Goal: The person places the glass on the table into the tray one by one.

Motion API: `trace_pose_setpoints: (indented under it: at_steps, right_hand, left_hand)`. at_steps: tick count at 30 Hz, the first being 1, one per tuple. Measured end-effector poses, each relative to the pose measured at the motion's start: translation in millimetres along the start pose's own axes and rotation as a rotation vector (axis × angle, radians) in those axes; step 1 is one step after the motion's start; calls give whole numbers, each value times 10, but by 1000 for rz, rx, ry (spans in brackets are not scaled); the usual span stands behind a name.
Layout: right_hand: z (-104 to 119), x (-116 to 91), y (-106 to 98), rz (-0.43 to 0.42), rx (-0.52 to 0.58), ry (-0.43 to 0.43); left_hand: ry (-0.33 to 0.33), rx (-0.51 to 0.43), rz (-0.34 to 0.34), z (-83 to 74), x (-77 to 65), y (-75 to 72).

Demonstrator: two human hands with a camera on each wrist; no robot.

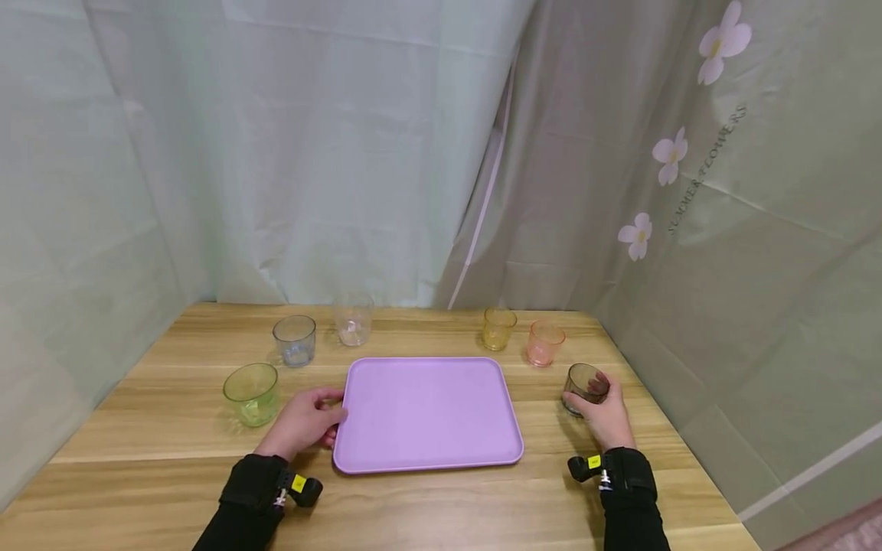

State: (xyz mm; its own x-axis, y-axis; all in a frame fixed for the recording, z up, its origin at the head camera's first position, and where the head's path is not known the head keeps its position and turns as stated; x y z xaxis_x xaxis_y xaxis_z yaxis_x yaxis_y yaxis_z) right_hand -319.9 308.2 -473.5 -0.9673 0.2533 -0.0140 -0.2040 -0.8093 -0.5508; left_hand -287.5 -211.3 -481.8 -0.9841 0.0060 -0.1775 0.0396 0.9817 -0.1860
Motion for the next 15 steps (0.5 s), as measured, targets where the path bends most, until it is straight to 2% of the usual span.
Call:
trace_pose_setpoints:
  at_steps: [15]
  right_hand:
    - [-33,13,19,-3,-3,1]
  left_hand:
    - [6,-20,1,7,-5,5]
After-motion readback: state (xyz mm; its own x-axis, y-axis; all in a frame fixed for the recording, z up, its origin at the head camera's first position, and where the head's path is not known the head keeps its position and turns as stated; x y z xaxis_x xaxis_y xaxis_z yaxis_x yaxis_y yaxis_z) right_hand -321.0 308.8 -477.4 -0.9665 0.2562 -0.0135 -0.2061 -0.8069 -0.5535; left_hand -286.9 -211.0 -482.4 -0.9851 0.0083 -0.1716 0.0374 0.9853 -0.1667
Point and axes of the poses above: each hand's wrist, its own x-axis towards the middle knuckle, its own y-axis out of the palm, z = x × y, the point moved 4 cm from there along x, towards the middle knuckle, and after that the axes turned 15 degrees about -x, right-handed, at the moved point
